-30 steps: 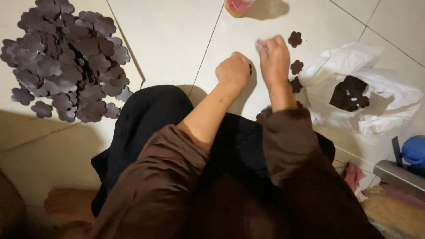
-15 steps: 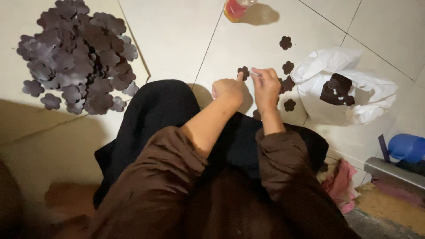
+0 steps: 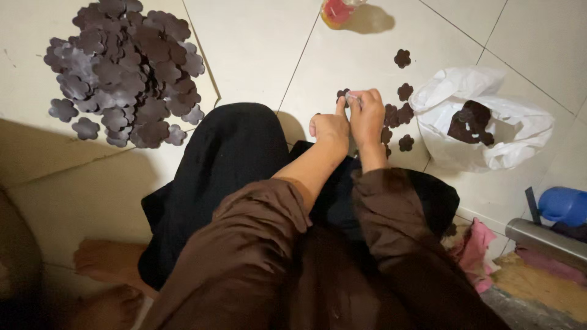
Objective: The person sits on a tiled floor and wipes small, dark, flower-shaped decorative pieces with a white cloth. They pick up each piece, rub it with the cloth, and place it back down, occasionally moving a plastic bottle aside.
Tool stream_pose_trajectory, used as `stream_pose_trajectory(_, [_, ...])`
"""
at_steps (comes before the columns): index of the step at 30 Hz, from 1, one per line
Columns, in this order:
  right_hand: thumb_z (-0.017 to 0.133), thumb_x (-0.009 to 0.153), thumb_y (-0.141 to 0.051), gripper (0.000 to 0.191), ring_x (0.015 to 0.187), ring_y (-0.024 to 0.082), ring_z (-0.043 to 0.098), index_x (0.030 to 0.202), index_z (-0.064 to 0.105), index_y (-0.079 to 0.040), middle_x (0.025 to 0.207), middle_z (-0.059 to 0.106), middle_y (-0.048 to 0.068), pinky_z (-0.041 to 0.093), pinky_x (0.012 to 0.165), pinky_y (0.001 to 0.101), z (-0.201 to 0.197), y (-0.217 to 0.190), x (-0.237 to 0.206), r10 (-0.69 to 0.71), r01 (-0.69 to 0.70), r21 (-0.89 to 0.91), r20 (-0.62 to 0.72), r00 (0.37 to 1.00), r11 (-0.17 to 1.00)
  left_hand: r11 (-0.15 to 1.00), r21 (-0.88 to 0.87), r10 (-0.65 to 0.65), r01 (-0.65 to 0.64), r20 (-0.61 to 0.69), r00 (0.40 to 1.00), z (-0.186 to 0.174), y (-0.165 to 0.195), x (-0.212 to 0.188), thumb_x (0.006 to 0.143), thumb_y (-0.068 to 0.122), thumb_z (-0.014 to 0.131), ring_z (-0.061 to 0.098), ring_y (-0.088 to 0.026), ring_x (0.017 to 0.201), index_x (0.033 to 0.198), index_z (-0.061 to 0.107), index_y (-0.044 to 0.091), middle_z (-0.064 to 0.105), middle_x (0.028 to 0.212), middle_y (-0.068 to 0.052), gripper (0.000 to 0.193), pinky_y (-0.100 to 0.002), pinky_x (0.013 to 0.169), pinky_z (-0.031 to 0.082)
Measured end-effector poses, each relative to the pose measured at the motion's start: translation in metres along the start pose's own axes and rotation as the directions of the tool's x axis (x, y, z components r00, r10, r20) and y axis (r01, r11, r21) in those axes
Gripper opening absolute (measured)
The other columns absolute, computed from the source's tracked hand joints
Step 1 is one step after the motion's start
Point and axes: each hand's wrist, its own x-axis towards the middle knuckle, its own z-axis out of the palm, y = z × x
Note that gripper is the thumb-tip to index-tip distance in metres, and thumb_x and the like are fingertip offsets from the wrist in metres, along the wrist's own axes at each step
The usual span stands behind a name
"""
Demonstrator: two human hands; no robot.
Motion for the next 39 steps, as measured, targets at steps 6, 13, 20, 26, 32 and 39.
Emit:
stream_pose_trajectory(6, [0.075, 0.093, -0.007, 0.008, 0.086, 0.023, 0.071, 0.099, 0.074, -0.002, 0.102, 0.068, 0.013, 0.058, 0.076, 0.0327, -0.001, 0.000, 0.002, 0.087, -0.082, 0.199, -0.014, 0.996, 0.977, 1.000, -0.029, -0.008, 0.009, 0.010, 1.000, -0.002, 0.001, -0.001, 0.083, 0.021, 0.073, 0.066, -0.023, 0.063, 0.164, 0.001, -0.004, 0.073, 0.080, -0.001, 0.112, -0.042, 0.053, 0.044])
stream_pose_trajectory(13, [0.079, 0.089, -0.009, 0.010, 0.080, 0.025, 0.069, 0.092, 0.075, -0.001, 0.095, 0.068, 0.013, 0.055, 0.072, 0.0346, -0.002, -0.004, 0.006, 0.092, -0.090, 0.077, -0.026, 0.995, 0.993, 0.996, -0.076, -0.047, 0.046, -0.011, 0.999, -0.006, 0.002, -0.004, 0.085, 0.021, 0.072, 0.067, -0.025, 0.064, 0.164, 0.000, -0.001, 0.073, 0.080, -0.004, 0.109, -0.044, 0.052, 0.041])
stream_pose_trajectory(20, [0.079, 0.091, -0.010, 0.011, 0.082, 0.027, 0.069, 0.092, 0.073, -0.001, 0.095, 0.068, 0.014, 0.056, 0.074, 0.0358, -0.004, -0.005, 0.008, 0.016, -0.012, 0.074, -0.050, 0.999, 0.997, 0.993, -0.112, -0.034, 0.030, -0.041, 0.999, -0.002, 0.000, -0.001, 0.089, 0.020, 0.068, 0.070, -0.024, 0.066, 0.164, 0.002, 0.001, 0.075, 0.083, -0.005, 0.102, -0.043, 0.054, 0.045])
stream_pose_trajectory(26, [0.079, 0.088, -0.007, 0.008, 0.079, 0.028, 0.066, 0.088, 0.072, -0.002, 0.094, 0.067, 0.014, 0.054, 0.072, 0.0377, -0.004, -0.002, 0.013, 0.034, -0.034, 0.000, -0.007, 0.999, 0.999, 0.999, -0.036, -0.010, 0.011, 0.034, 0.999, -0.002, 0.007, 0.003, 0.087, 0.019, 0.068, 0.070, -0.027, 0.073, 0.161, 0.016, -0.001, 0.052, 0.132, -0.007, 0.092, -0.047, 0.057, 0.046])
stream_pose_trajectory(32, [0.075, 0.088, -0.003, 0.004, 0.088, 0.035, 0.065, 0.089, 0.072, -0.002, 0.096, 0.065, 0.016, 0.053, 0.077, 0.0442, -0.009, 0.000, 0.019, -0.117, 0.120, -0.052, 0.062, 0.991, 0.991, 0.996, -0.085, 0.013, -0.011, 0.020, 1.000, -0.003, 0.008, -0.002, 0.091, 0.022, 0.063, 0.072, -0.028, 0.082, 0.155, 0.036, 0.000, 0.028, 0.157, -0.005, 0.073, -0.047, 0.058, 0.048])
stream_pose_trajectory(39, [0.072, 0.090, 0.003, 0.004, 0.092, 0.039, 0.064, 0.093, 0.072, 0.000, 0.098, 0.066, 0.017, 0.053, 0.081, 0.0459, -0.019, -0.006, 0.033, -0.203, 0.221, -0.172, 0.115, 0.972, 0.960, 0.997, -0.068, 0.036, -0.032, 0.053, 0.998, -0.005, 0.009, -0.005, 0.091, 0.028, 0.062, 0.074, -0.026, 0.089, 0.150, 0.050, 0.005, 0.001, 0.174, -0.008, 0.065, -0.047, 0.061, 0.049])
